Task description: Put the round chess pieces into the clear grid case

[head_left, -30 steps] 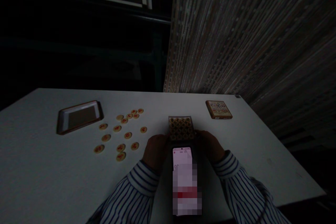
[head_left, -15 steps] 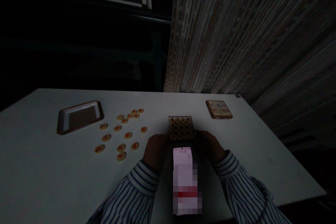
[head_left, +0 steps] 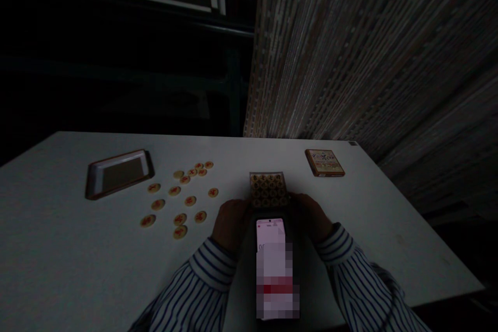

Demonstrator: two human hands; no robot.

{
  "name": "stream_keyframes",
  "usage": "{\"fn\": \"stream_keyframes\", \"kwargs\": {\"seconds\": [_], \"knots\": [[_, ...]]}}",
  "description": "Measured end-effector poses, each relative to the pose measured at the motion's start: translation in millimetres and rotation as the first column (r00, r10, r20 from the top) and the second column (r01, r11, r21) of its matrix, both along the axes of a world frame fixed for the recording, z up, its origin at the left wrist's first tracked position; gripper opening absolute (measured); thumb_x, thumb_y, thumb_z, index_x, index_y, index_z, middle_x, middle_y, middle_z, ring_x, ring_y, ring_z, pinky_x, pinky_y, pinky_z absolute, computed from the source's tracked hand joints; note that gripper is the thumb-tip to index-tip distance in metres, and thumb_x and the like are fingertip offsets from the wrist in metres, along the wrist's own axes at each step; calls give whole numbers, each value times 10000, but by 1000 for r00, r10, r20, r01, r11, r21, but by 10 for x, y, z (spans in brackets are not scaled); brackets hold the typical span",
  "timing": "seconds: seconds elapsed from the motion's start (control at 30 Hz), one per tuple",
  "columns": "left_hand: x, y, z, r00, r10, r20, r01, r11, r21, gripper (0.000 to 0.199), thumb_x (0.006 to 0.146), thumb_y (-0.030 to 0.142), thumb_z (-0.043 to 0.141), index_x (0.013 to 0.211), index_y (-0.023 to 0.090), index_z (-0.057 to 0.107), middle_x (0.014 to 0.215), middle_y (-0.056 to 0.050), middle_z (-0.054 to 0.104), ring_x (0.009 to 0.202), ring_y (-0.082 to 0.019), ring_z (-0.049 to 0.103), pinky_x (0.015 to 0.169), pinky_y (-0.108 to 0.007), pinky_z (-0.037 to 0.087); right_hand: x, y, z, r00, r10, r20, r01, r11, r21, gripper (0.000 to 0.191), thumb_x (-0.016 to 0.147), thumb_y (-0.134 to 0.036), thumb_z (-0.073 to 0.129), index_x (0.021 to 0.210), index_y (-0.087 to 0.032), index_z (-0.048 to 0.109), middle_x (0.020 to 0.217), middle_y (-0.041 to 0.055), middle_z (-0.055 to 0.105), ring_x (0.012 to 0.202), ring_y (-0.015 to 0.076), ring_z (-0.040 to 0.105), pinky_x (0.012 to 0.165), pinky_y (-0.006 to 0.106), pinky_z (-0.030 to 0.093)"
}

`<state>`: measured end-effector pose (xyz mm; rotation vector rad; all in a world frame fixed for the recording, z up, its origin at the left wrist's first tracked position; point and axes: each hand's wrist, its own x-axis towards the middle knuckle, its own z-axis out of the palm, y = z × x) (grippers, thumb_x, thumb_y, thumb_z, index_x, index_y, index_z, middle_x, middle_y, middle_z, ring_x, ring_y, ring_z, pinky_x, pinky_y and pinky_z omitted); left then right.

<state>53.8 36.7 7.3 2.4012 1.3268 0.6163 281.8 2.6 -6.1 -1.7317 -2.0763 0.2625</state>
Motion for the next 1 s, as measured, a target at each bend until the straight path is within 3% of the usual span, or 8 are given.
{"fn": "stream_keyframes", "kwargs": {"seconds": [0.23, 0.37, 0.57, 0.77, 0.9, 1.0], "knots": [[-12, 9, -1, 997, -35, 74, 38, 999, -38, 303, 819, 293, 377, 1021, 207, 586, 906, -64, 656, 853, -194, 594, 762, -335, 440, -43, -26, 80, 999, -3, -53, 4, 1000, 10, 404, 758, -288, 494, 1143, -168, 507, 914, 79, 637, 831, 183, 576, 736, 315, 464], [-69, 3, 37, 979, 113, 173, -113, 994, -8, 325, 809, 311, 398, 1048, 179, 573, 986, -79, 639, 915, -198, 580, 807, -347, 444, -19, -38, 41, 989, -77, -122, 84, 995, 49, 447, 748, -338, 509, 1145, -133, 485, 844, 85, 625, 753, 176, 575, 676, 318, 475], [-241, 7, 141, 817, 351, 458, -364, 929, -62, 290, 767, 347, 475, 977, 192, 604, 950, -53, 650, 889, -174, 592, 815, -320, 460, 31, -36, -7, 983, -101, -151, 116, 989, 92, 415, 748, -333, 508, 1109, -128, 491, 834, 86, 611, 707, 164, 556, 642, 316, 470], [-477, -33, 278, 641, 485, 595, -513, 847, -139, 272, 751, 356, 502, 895, 168, 635, 885, -50, 668, 852, -171, 605, 807, -318, 465, 68, -20, -38, 977, -109, -185, 135, 982, 136, 380, 745, -313, 518, 1086, -148, 499, 804, 58, 608, 670, 146, 542, 636, 301, 465], [-642, -139, 357, 598, 524, 606, -601, 794, -94, 257, 736, 352, 525, 873, 170, 644, 871, -40, 673, 856, -171, 605, 790, -307, 475, 61, -22, -27, 981, -87, -172, 112, 983, 146, 350, 756, -280, 488, 1077, -142, 509, 779, 58, 611, 672, 152, 543, 633, 305, 465], [-750, -256, 366, 607, 535, 588, -627, 777, -60, 255, 736, 351, 528, 884, 174, 638, 868, -32, 671, 854, -169, 605, 804, -310, 470, 47, -40, 17, 983, -103, -150, 127, 979, 162, 326, 762, -263, 461, 1057, -139, 527, 775, 64, 612, 671, 154, 552, 624, 304, 467]]}}
